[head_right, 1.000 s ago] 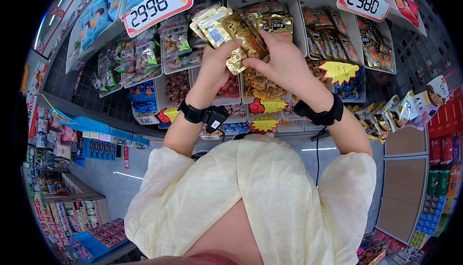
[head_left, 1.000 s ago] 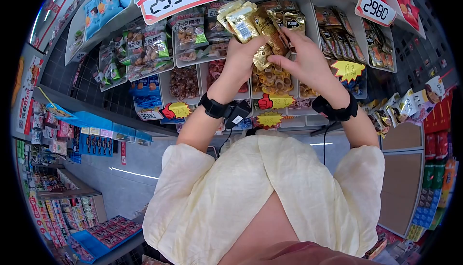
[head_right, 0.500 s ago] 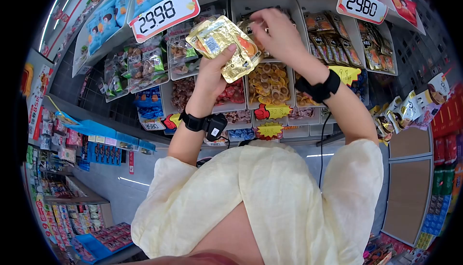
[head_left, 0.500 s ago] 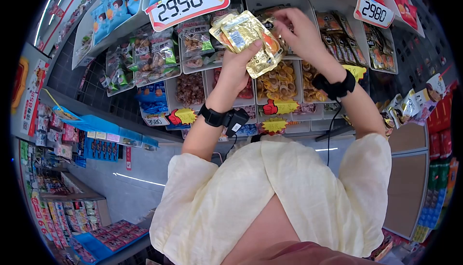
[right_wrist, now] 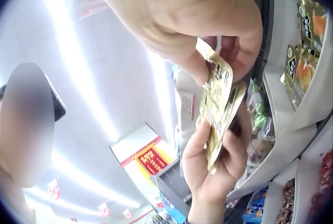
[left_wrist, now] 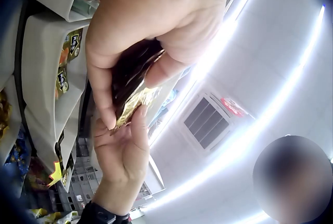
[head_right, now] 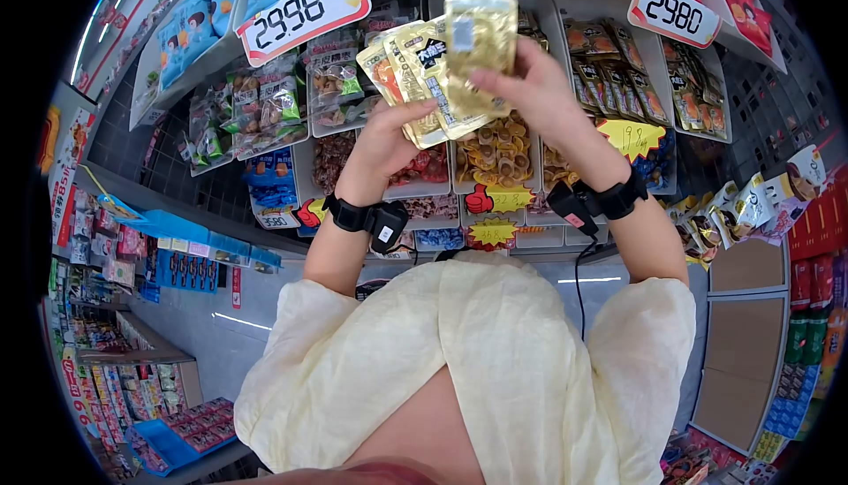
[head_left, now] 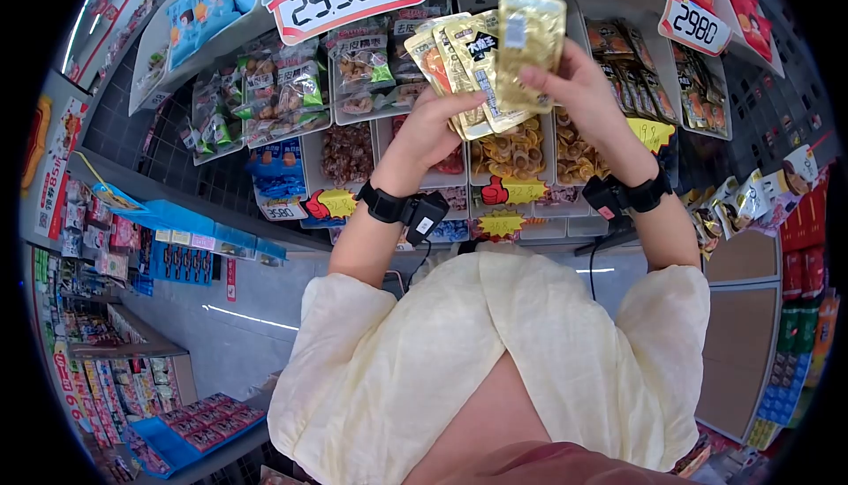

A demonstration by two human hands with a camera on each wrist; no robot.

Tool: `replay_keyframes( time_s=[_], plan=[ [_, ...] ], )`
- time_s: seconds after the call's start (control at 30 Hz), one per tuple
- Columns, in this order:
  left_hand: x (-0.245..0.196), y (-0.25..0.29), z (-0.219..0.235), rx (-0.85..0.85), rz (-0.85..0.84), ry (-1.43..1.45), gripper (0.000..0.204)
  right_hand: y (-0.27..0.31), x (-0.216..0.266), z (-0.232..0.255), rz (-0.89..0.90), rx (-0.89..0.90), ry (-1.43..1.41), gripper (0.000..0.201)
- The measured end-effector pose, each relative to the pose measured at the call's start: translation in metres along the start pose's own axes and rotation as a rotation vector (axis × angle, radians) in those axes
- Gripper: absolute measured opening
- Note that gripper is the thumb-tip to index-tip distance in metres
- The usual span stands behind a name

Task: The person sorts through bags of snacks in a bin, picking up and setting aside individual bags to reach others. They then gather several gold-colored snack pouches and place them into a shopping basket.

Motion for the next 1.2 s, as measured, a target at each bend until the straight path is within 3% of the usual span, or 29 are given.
replay_keyframes(
  time_s=[0.07,0.13,0.2,0.27,0.4,0.47,0.57,0.67,0.7,0.73,0.8,0.87,0.93,1.0,1.1,1.13,1.2],
  plan=[
    [0.003,-0.002,0.001,-0.004,0.015,0.009,0.044,-0.004,0.019,0.014,0.164,0.003,-0.116,0.035],
    [0.004,-0.004,0.0,-0.007,0.031,0.02,0.044,-0.001,0.028,0.015,0.289,0.075,-0.001,0.023],
    [0.008,-0.002,-0.007,0.037,0.089,0.147,0.042,0.02,0.058,-0.011,0.729,0.113,0.691,0.022],
    [0.014,-0.002,-0.014,0.101,0.158,0.35,0.04,0.023,0.053,-0.017,0.71,0.117,0.775,0.023],
    [0.014,-0.001,-0.019,-0.008,0.062,-0.024,0.043,0.028,0.041,-0.015,0.684,0.105,0.803,0.026],
    [0.014,-0.002,-0.018,-0.048,0.028,-0.021,0.044,0.03,0.037,-0.014,0.657,0.106,0.789,0.03],
    [0.008,-0.002,-0.015,-0.106,-0.032,-0.055,0.042,0.016,0.003,0.027,0.34,-0.142,0.076,0.028],
    [0.012,-0.002,-0.005,-0.178,-0.012,-0.128,0.043,0.025,-0.016,0.011,-0.212,-0.097,-0.058,0.039],
    [0.014,-0.002,-0.004,-0.162,-0.011,-0.158,0.037,0.02,-0.034,0.009,-0.133,0.085,0.144,0.047],
    [0.018,-0.002,-0.003,-0.138,0.032,-0.167,0.036,0.021,-0.036,-0.001,0.017,0.128,0.255,0.045],
    [0.022,0.001,-0.003,-0.088,0.121,-0.19,0.035,0.017,-0.043,-0.001,-0.063,0.156,0.354,0.043],
    [0.018,0.004,-0.001,-0.126,0.126,-0.17,0.038,-0.004,-0.04,0.009,0.011,0.133,0.354,0.04],
    [0.015,0.008,0.011,-0.173,0.114,-0.154,0.04,-0.029,-0.024,0.027,0.088,-0.028,0.225,0.037],
    [0.01,0.009,0.015,-0.197,0.097,-0.192,0.043,-0.06,-0.019,0.05,0.099,-0.083,0.352,0.04],
    [0.002,0.01,0.009,-0.138,0.098,-0.075,0.044,-0.063,-0.042,0.048,-0.243,-0.025,0.549,0.046],
    [0.001,0.01,0.002,-0.073,0.099,0.001,0.044,-0.08,-0.067,0.062,0.044,-0.061,0.644,0.05],
    [-0.001,0.012,-0.011,0.053,0.101,0.149,0.044,-0.076,-0.056,0.046,0.246,0.009,1.239,0.049]
  ],
)
Point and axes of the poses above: each hand's wrist, its own y-axis away from the middle knuckle, its own z-axis out of the back of the hand, x = y × z, the point moved 8 cm from there along -y, towards the middle knuckle, and after that the axes turned 11 degrees about -y, right-handed, at the moved point
